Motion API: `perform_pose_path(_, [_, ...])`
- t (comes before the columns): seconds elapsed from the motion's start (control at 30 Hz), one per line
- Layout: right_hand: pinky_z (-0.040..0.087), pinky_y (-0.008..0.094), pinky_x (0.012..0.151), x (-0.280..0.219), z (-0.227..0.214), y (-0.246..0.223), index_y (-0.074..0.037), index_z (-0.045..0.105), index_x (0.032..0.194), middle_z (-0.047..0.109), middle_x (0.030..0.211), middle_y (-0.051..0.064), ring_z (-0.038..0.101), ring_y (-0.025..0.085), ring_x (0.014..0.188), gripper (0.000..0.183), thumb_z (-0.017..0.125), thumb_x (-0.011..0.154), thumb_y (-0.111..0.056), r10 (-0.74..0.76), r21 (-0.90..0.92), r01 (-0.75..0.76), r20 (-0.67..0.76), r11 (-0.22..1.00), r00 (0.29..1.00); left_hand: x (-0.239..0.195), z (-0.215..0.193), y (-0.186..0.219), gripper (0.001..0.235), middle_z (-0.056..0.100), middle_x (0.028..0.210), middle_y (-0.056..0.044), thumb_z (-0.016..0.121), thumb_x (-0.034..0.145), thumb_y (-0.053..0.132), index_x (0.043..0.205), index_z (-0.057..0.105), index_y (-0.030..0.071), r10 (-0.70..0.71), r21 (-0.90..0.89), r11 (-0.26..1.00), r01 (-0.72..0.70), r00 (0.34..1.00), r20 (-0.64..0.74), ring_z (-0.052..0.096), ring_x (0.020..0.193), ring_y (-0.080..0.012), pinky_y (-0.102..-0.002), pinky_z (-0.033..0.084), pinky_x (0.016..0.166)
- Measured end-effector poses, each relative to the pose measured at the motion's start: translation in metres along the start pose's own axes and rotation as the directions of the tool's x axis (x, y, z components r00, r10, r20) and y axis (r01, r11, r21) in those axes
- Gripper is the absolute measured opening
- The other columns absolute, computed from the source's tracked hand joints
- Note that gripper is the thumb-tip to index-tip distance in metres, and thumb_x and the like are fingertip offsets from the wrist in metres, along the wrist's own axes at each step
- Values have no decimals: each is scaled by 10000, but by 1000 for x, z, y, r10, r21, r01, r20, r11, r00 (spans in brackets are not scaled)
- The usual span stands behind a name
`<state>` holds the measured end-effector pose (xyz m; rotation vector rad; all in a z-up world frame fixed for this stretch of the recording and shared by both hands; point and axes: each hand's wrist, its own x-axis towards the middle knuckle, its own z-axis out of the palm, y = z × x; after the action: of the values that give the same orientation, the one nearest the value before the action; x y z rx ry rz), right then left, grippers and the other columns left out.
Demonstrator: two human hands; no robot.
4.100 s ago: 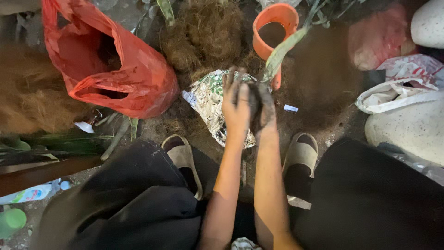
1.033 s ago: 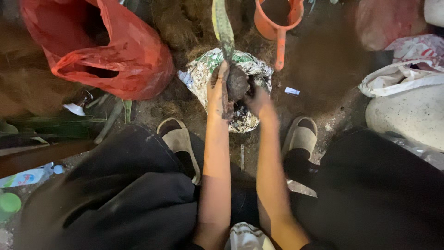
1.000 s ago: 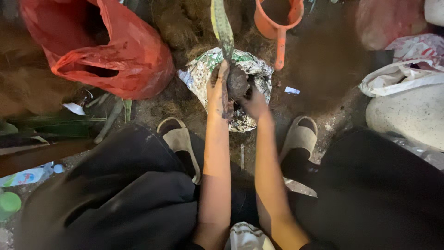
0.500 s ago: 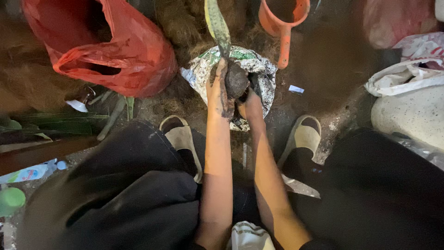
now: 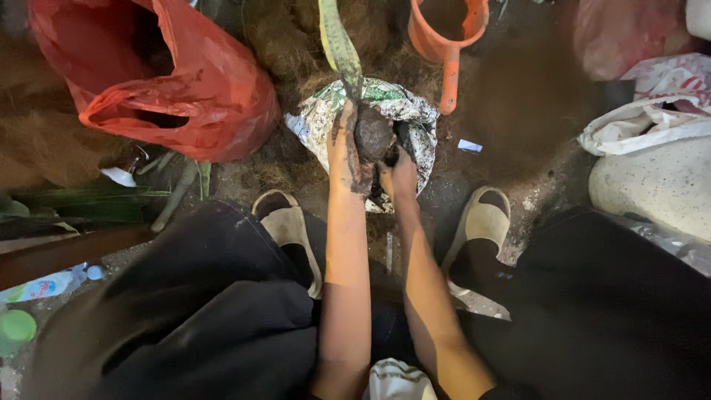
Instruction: The person sits on the floor and repeatedly kneads and shapes a dark, wet mass of material with both hands. The hands press, fold, and roll the material into a compact ball, occasionally adding small bits from the surrounding pile. The process continues without a visible final placement or destination.
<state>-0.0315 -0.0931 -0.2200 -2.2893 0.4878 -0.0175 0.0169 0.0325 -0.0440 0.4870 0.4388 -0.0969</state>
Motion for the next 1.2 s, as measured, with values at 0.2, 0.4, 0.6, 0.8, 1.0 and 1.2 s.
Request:
perform_pose_path(0.2, [537, 514, 919, -1, -15, -28, 7, 517, 1401, 705, 1134, 297, 668, 475, 1060, 630, 755, 843, -164, 21, -40, -17, 81, 999, 997, -1, -5, -1, 358, 737, 937, -151, 711, 987, 322, 1104, 660, -12, 9, 81, 997, -8, 1000, -16, 742, 795, -274, -402, 637, 703])
perform_pose_path(0.4, [527, 549, 811, -1, -39, -45, 6, 382, 1467, 698, 1064, 308, 653, 509, 981, 782, 760, 787, -82, -76, 5, 76, 90, 997, 993, 5, -6, -4, 388, 709, 939, -131, 746, 931, 345, 1088, 648, 5, -9, 36, 999, 10, 1000, -30, 740, 769, -266, -424, 638, 684])
perform_pose_path(0.6, [533, 530, 773, 18, -20, -22, 14, 596, 1321, 704, 1075, 314, 654, 527, 966, 613, 765, 732, -1, -353, 82, 352, -3, 932, 936, 11, -10, -9, 456, 739, 1028, -137, 762, 905, 357, 1173, 661, 2, -14, 75, 997, 21, 996, -91, 747, 855, -246, -380, 635, 744])
perform_pose_path(0.8, [565, 498, 800, 54, 13, 13, 10, 679, 1020, 731, 944, 263, 714, 434, 929, 236, 753, 846, -133, 48, -158, -15, 208, 987, 977, 20, -19, -19, 440, 755, 1059, -91, 748, 902, 343, 1176, 695, 2, -29, 69, 997, 38, 991, -130, 748, 887, -200, -351, 633, 766])
perform_pose_path(1.0, [581, 483, 827, 59, 9, 0, -30, 711, 1003, 734, 939, 228, 709, 416, 932, 349, 819, 683, -117, -18, -394, 80, 158, 915, 987, 23, -24, -24, 364, 706, 968, -91, 749, 960, 307, 1132, 675, -5, 21, -26, 999, -21, 999, -33, 701, 817, -213, -369, 605, 705])
perform_pose_path(1.2, [548, 515, 802, 53, -5, -12, -81, 663, 1182, 700, 995, 240, 664, 452, 960, 648, 846, 560, -63, -277, -349, 279, 58, 895, 959, 20, -24, -21, 343, 718, 960, -60, 738, 936, 319, 1130, 667, 46, -31, -33, 999, 28, 996, -85, 714, 809, -202, -359, 623, 687])
